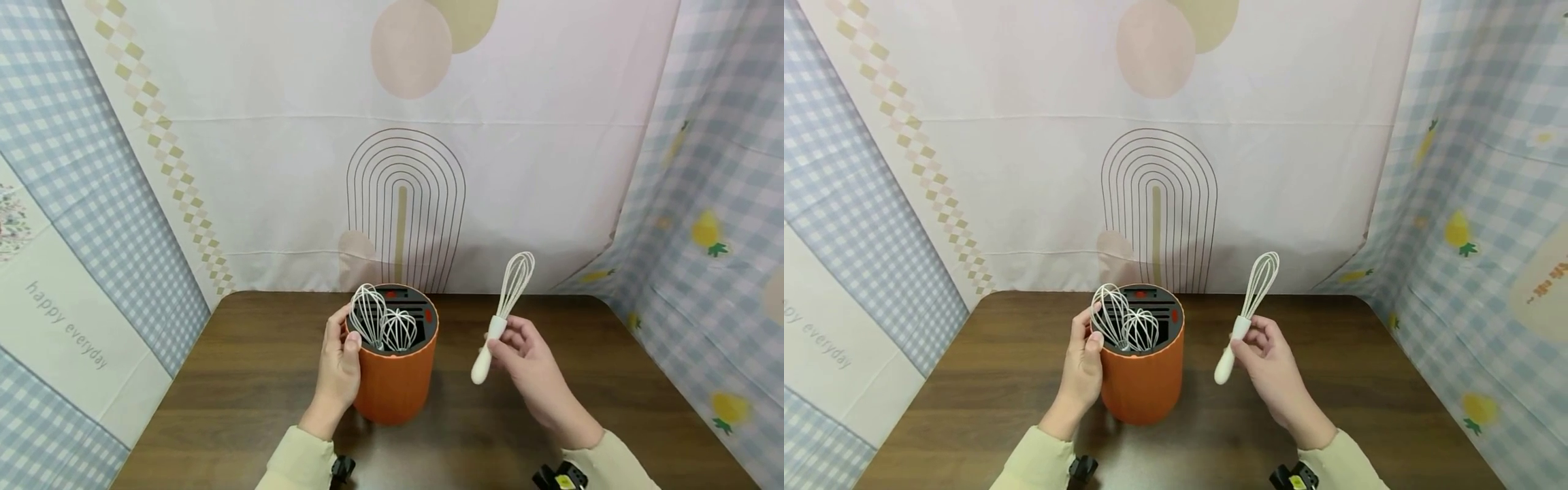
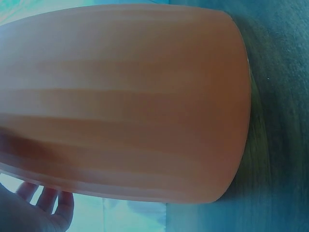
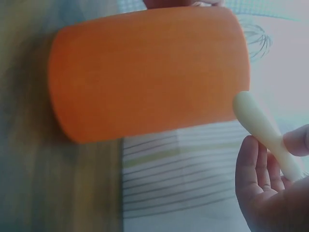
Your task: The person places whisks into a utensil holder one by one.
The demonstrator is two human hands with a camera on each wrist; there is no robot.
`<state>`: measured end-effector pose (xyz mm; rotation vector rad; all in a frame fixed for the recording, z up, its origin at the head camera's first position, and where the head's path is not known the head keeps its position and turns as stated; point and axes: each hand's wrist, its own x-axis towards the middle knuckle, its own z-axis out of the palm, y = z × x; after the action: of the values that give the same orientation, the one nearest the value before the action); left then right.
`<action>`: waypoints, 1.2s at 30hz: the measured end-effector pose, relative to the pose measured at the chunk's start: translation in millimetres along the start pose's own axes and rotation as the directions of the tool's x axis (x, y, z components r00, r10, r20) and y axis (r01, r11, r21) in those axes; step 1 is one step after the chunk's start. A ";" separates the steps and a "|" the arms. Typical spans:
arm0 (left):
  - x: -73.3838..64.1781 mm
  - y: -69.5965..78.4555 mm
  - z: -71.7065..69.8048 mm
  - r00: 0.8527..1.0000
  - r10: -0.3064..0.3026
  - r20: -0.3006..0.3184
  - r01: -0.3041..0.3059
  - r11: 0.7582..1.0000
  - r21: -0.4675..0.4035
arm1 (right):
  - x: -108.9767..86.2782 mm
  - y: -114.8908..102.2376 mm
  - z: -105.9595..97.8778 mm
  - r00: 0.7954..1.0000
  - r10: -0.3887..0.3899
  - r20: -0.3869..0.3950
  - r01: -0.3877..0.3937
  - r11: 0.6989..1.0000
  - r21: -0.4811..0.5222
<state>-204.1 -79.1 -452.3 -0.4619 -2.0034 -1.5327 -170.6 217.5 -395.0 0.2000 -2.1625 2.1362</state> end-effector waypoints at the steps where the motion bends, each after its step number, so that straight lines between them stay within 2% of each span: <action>1: -0.1 -0.2 -0.2 1.000 -0.002 0.001 0.002 1.000 0.002 | 1.7 -2.4 4.0 1.000 -0.018 0.000 0.018 1.000 0.009; 10: -0.3 -3.0 -0.2 1.000 0.003 0.005 -0.003 1.000 0.005 | 10.3 -24.3 30.7 0.993 -0.120 0.018 0.119 0.993 0.026; 16: -0.3 -1.1 -0.4 1.000 0.002 0.006 -0.002 1.000 0.000 | 16.5 -34.1 42.5 0.982 -0.190 -0.012 0.190 0.982 0.017; 22: -1.1 -4.2 -0.3 1.000 -0.007 0.009 0.007 1.000 0.000 | 24.6 -38.7 56.3 0.961 -0.273 -0.037 0.273 0.962 -0.022; 29: -1.8 -8.2 0.9 1.000 -0.001 -0.003 0.001 1.000 0.004 | 32.1 -39.6 69.6 0.926 -0.372 -0.061 0.370 0.928 -0.042; 32: -1.7 -8.1 1.6 1.000 0.004 -0.002 -0.004 1.000 -0.002 | 34.7 -40.5 73.1 0.919 -0.388 -0.067 0.386 0.921 -0.049; 36: -1.2 -6.6 1.1 1.000 0.002 0.002 -0.002 1.000 0.005 | 36.0 -43.2 77.4 0.921 -0.384 -0.057 0.381 0.922 -0.063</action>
<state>-207.3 -79.9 -458.4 -0.4632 -2.0069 -1.5265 -197.3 138.7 -347.7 0.4938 -1.9417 1.8392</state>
